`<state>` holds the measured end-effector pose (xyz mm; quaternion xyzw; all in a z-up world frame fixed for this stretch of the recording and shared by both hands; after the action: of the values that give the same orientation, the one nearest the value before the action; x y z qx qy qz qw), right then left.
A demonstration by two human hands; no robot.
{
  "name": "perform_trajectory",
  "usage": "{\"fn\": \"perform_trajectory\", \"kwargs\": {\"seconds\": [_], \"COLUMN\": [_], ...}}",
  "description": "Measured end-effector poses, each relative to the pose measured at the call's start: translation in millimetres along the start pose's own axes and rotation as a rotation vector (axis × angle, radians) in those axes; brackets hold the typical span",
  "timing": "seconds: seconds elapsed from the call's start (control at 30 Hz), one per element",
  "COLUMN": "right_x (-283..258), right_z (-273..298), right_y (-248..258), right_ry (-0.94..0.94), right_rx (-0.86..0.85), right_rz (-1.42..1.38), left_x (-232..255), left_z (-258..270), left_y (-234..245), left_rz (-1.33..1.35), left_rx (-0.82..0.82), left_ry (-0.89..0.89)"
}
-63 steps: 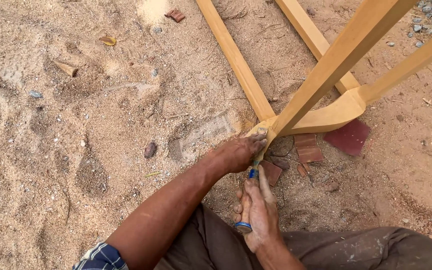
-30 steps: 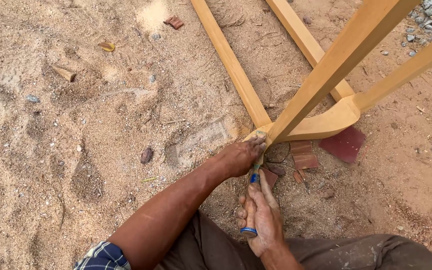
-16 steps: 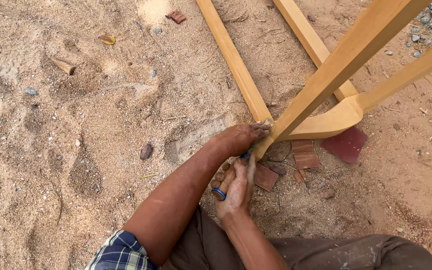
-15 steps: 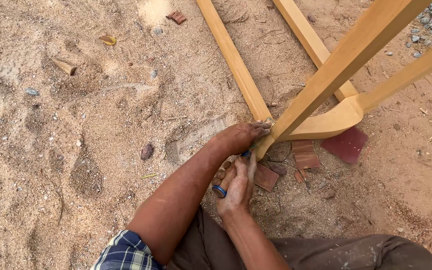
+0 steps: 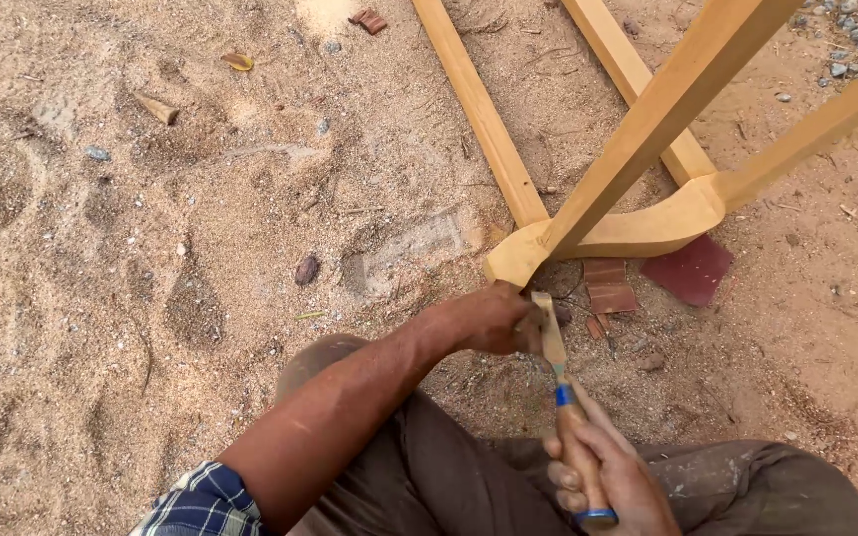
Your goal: Using a chisel to carve and refine a wooden furniture frame outdoors.
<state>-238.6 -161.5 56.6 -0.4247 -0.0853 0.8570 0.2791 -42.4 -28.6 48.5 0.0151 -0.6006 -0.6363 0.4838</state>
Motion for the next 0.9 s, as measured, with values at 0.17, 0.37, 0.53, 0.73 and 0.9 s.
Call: {"fn": "perform_trajectory", "kwargs": {"seconds": [0.17, 0.37, 0.53, 0.73, 0.9], "right_x": [-13, -53, -55, -57, -62], "right_z": [11, -33, -50, -52, -43], "right_y": [129, 212, 205, 192, 181], "right_ry": [0.068, 0.441, 0.361, 0.289, 0.293], "right_rx": [-0.032, -0.509, -0.406, -0.401, -0.431], "right_rz": [0.210, 0.080, -0.037, -0.118, -0.111], "left_x": [-61, -72, -58, 0, 62], "left_z": [-63, -129, -113, -73, -41], "left_y": [-3, 5, -19, -46, -86], "left_rz": [-0.017, -0.064, -0.072, -0.295, -0.310], "left_rx": [0.503, 0.541, 0.500, 0.545, 0.402], "left_ry": [0.121, 0.019, -0.028, 0.319, 0.427]}}
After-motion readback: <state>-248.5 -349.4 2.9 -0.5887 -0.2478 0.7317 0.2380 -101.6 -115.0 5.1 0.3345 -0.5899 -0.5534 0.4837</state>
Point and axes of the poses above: each hand's wrist, its own z-axis away from the middle knuckle, its own y-axis out of the back of the hand, x = y × z, the point moved 4 cm from there along -z, towards the middle knuckle, and after that the axes turned 8 degrees about y, right-handed, at the moved point
